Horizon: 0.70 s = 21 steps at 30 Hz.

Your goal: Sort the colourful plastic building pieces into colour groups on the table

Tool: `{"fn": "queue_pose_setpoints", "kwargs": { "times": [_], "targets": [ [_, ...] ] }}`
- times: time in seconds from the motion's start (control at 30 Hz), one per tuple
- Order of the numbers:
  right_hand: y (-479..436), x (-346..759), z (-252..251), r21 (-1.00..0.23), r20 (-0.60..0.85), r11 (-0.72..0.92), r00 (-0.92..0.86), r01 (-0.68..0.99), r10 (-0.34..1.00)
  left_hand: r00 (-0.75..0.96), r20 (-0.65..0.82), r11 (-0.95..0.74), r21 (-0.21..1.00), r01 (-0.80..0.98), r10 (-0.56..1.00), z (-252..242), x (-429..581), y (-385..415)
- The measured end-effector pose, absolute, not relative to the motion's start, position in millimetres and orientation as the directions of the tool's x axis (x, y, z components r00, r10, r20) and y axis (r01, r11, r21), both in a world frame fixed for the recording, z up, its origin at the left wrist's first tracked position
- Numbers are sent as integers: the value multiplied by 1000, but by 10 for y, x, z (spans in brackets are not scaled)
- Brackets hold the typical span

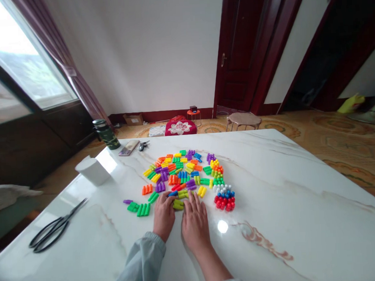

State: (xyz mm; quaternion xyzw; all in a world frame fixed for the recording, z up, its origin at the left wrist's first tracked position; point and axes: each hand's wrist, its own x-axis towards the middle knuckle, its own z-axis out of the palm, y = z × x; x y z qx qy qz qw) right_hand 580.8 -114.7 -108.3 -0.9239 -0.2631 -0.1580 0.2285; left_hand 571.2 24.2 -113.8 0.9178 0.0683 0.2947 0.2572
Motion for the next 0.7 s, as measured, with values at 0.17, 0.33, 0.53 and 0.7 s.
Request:
{"fn": "queue_pose_setpoints", "kwargs": {
  "times": [0.17, 0.33, 0.53, 0.7],
  "targets": [
    [-1179, 5867, -1149, -382, 467, -695, 777, 608, 423, 789, 517, -767, 635, -94, 331, -1139, 5716, 243],
    [-1211, 5924, -1217, -525, 544, -598, 779, 606, 312, 767, 520, -706, 697, -125, 377, -1070, 5701, 233],
    [-1215, 5965, -1276, -558, 573, -598, 788, 575, 223, 717, 524, -698, 713, -72, 461, -1032, 5704, 235],
    [-1227, 5988, -1282, -574, 564, -575, 791, 583, 239, 761, 553, -805, 590, -70, 339, -1012, 5524, 167]
  ]
}}
